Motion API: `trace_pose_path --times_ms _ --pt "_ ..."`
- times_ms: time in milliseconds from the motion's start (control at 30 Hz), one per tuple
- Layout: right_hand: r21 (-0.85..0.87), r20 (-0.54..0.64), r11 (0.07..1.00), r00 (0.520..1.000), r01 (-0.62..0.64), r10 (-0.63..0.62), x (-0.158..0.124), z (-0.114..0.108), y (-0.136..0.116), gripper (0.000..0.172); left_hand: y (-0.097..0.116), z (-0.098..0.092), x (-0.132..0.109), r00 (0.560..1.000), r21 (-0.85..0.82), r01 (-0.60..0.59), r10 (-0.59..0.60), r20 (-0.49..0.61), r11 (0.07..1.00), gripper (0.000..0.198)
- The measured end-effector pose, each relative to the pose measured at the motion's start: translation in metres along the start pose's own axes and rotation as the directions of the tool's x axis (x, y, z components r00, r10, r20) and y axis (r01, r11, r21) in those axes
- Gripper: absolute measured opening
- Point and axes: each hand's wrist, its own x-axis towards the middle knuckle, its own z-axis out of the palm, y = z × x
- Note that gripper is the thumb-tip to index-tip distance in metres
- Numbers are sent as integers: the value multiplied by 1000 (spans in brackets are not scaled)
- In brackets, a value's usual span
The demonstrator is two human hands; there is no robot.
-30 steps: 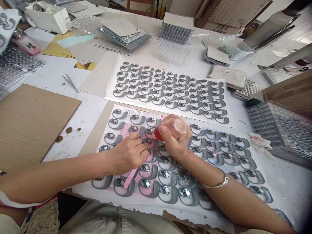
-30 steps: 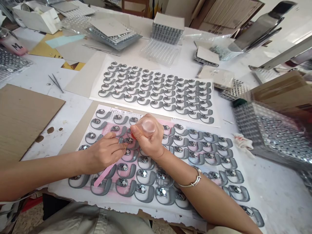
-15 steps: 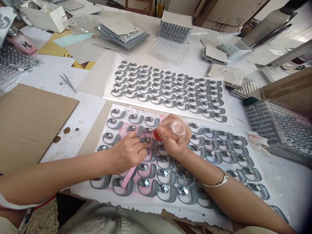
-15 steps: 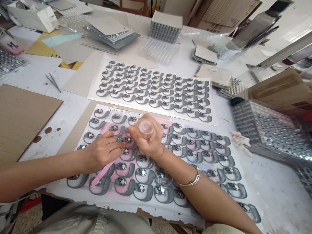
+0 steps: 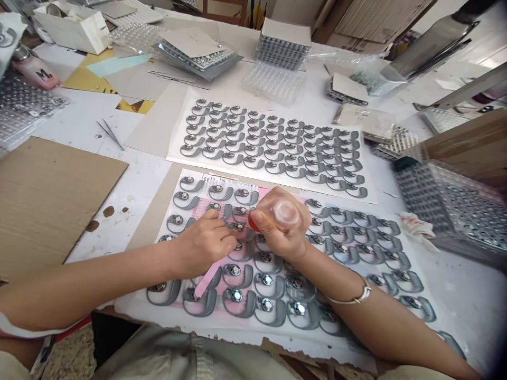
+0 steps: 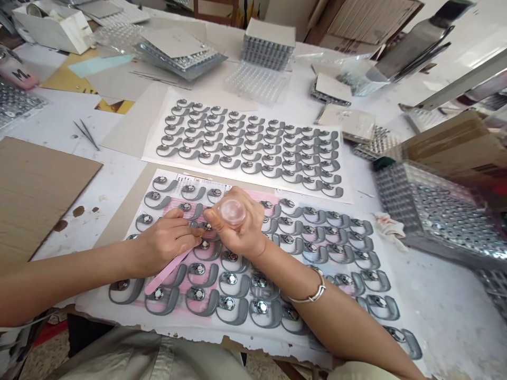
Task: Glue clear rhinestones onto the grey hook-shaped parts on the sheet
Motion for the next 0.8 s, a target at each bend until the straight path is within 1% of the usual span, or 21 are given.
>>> trace_pose_path --times_ms 133,300,367,467,533,700,800 --pt "1 10 1000 1000 -9 9 -2 -1 0 11 -1 -1 0 1000 -37 26 -26 9 999 24" --pt "-3 23 1000 999 -24 24 -3 -1 -2 11 -4 -2 -1 999 -74 34 -34 8 997 26" --pt "-8 25 999 999 -33 33 -2 -1 -3 12 -7 -2 0 999 -99 40 -40 -3 994 27" --pt "-7 22 999 999 -38 38 -1 -1 -3 13 -11 -1 0 997 -163 45 -54 -48 986 28" --pt "-2 21 999 999 -39 39 -2 -1 -2 13 -14 -1 0 995 -214 61 -76 -64 975 26" --pt "22 18 999 999 -42 41 -4 -2 0 11 -21 -1 -1 988 -299 152 -155 12 942 15" --pt "17 17 999 999 -34 34 -4 -1 -1 12 -24 -1 -3 987 -333 155 -156 26 930 13"
